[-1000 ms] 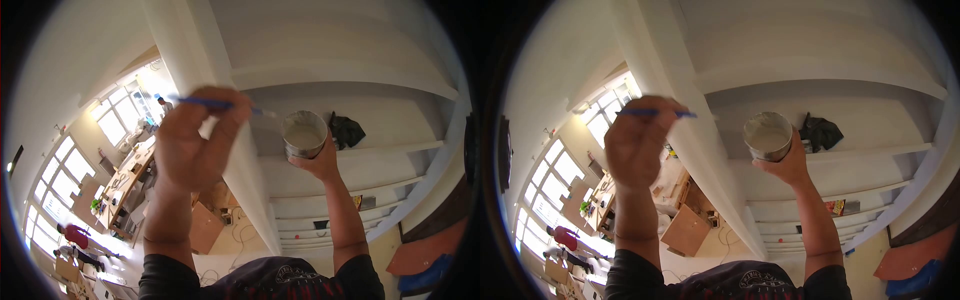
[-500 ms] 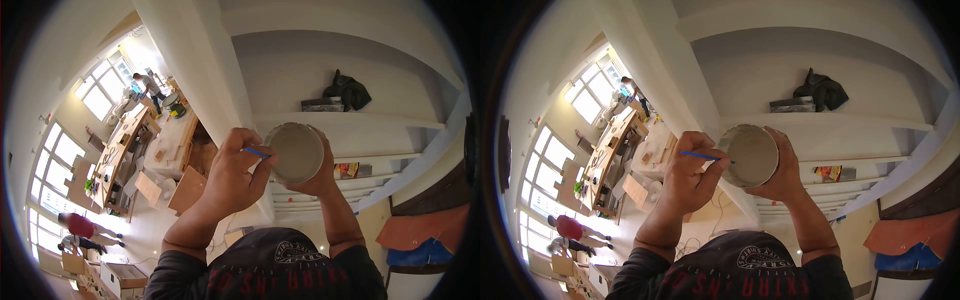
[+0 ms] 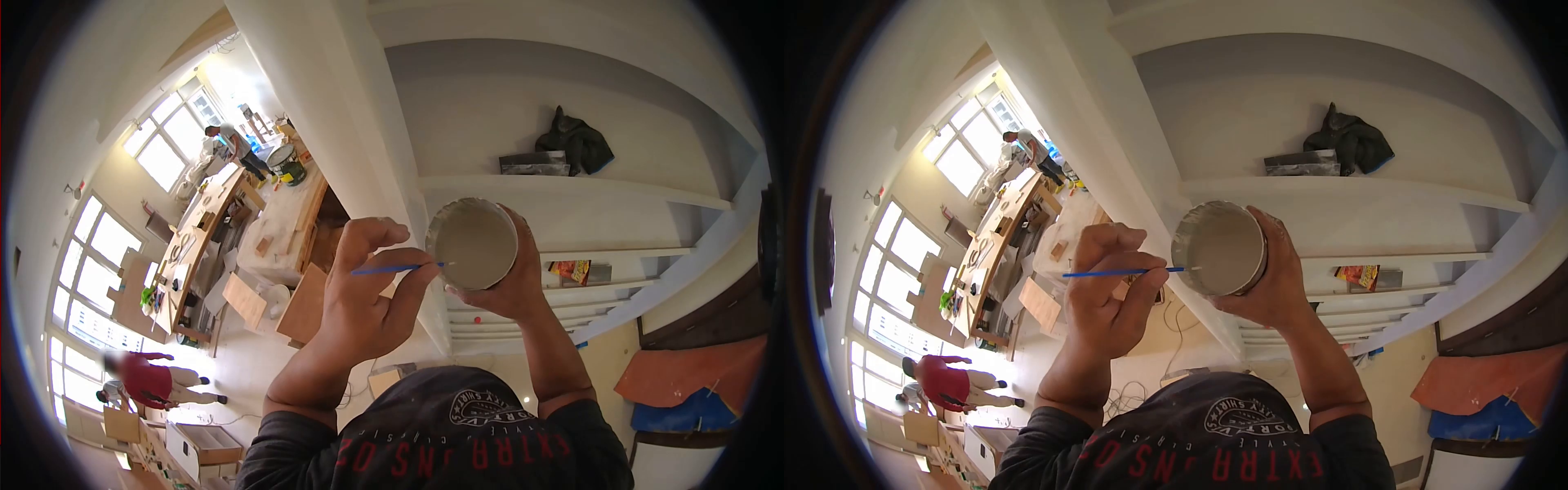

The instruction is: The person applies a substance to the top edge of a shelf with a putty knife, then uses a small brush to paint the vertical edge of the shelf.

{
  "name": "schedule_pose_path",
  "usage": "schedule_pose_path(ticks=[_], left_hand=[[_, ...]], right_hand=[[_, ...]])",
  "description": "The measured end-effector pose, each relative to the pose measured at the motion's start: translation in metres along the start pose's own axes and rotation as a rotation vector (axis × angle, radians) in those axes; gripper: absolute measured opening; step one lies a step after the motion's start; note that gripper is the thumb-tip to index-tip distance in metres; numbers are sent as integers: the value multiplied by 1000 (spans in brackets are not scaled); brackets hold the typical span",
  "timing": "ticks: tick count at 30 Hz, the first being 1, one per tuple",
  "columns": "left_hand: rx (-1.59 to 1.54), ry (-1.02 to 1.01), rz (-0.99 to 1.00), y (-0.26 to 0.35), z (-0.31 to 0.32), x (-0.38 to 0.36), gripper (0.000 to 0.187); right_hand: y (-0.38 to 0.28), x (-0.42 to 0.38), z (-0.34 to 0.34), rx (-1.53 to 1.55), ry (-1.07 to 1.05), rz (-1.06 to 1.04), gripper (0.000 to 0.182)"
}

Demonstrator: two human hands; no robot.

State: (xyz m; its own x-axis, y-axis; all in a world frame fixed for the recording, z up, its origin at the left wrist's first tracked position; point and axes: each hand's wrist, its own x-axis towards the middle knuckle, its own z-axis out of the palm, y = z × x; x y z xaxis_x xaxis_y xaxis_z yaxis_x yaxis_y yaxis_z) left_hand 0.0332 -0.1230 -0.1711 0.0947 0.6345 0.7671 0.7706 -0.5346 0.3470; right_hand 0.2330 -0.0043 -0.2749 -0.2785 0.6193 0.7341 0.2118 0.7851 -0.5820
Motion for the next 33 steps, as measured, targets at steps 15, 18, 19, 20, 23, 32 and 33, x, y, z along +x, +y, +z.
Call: schedule_pose_path(ticks=[15, 18, 19, 20, 23, 32, 33], left_hand=[[-138, 119, 77, -16, -3, -12, 17], [-137, 105, 70, -14, 4, -10, 13], [-142, 115, 44, -13, 5, -8, 12], [-142, 128, 21, -13, 7, -8, 11], [-152, 166, -4, -12, 9, -4, 8], [-307, 514, -54, -32, -41, 35, 8], [-328, 543, -12, -37, -52, 49, 9]], right_hand=[[5, 8, -3, 46, 79, 111, 112], [1, 10, -6, 55, 76, 126, 113], [0, 13, -5, 72, 77, 125, 112], [0, 13, -5, 87, 89, 123, 112], [2, 13, -4, 141, 108, 125, 111], [1, 71, -42, 181, 190, 100, 102], [4, 82, -46, 199, 189, 93, 101]])
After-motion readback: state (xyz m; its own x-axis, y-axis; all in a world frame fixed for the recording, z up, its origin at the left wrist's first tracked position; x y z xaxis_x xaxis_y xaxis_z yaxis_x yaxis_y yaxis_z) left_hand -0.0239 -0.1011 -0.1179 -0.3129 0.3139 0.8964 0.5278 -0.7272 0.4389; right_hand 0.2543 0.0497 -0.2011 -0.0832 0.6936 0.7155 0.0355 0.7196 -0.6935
